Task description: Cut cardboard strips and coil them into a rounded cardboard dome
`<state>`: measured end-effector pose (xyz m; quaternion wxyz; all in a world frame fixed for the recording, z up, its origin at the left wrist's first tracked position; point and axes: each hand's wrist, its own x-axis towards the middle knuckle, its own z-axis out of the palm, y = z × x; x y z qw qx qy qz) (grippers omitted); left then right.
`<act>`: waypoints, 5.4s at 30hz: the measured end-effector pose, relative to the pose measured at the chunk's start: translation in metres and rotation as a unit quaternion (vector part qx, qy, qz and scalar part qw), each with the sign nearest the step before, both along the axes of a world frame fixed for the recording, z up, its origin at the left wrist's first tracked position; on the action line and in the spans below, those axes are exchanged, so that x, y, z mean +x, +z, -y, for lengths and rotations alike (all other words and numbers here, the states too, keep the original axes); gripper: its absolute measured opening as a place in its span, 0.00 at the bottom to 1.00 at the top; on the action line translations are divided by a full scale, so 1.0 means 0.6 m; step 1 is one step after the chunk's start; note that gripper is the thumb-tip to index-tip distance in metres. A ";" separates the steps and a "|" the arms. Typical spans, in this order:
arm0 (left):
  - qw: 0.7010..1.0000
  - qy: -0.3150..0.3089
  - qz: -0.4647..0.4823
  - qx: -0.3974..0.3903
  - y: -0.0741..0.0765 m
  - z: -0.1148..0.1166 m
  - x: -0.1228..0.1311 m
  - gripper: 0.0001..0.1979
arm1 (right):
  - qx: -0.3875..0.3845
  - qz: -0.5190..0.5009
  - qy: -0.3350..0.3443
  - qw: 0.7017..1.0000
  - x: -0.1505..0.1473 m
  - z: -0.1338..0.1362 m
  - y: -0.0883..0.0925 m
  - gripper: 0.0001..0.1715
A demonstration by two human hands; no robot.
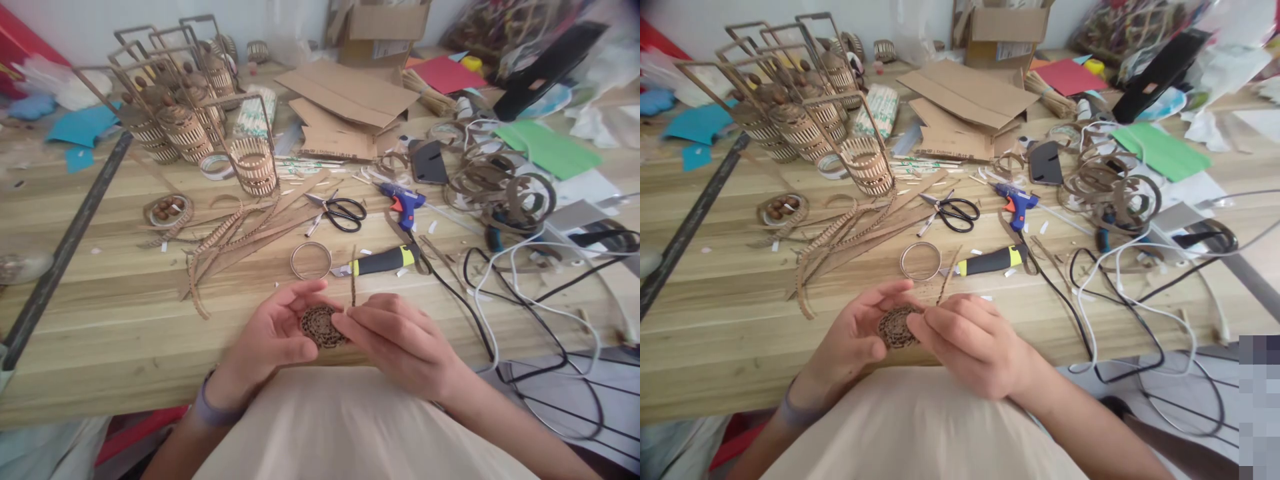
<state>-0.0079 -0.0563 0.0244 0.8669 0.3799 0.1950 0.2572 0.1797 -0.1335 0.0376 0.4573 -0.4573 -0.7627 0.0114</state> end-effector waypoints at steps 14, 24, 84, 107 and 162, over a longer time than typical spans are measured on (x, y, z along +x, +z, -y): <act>0.997 0.004 -0.053 0.055 0.001 0.007 -0.012 0.37 | 0.008 0.039 -0.009 0.999 0.003 -0.003 0.009 0.10; 0.866 0.046 -0.332 0.372 0.030 -0.003 0.003 0.28 | 0.105 0.203 0.033 0.973 0.033 -0.017 0.012 0.11; 0.740 0.015 -0.384 0.553 -0.015 -0.023 -0.025 0.18 | -0.165 0.247 -0.078 0.952 0.021 -0.107 -0.093 0.05; 0.771 -0.077 -0.372 0.511 0.003 -0.028 -0.019 0.20 | -0.296 -0.169 -0.089 0.936 0.068 -0.085 -0.046 0.16; 0.770 0.053 -0.305 0.558 0.014 -0.019 -0.006 0.19 | -0.464 -0.624 0.133 0.614 -0.004 -0.054 -0.026 0.16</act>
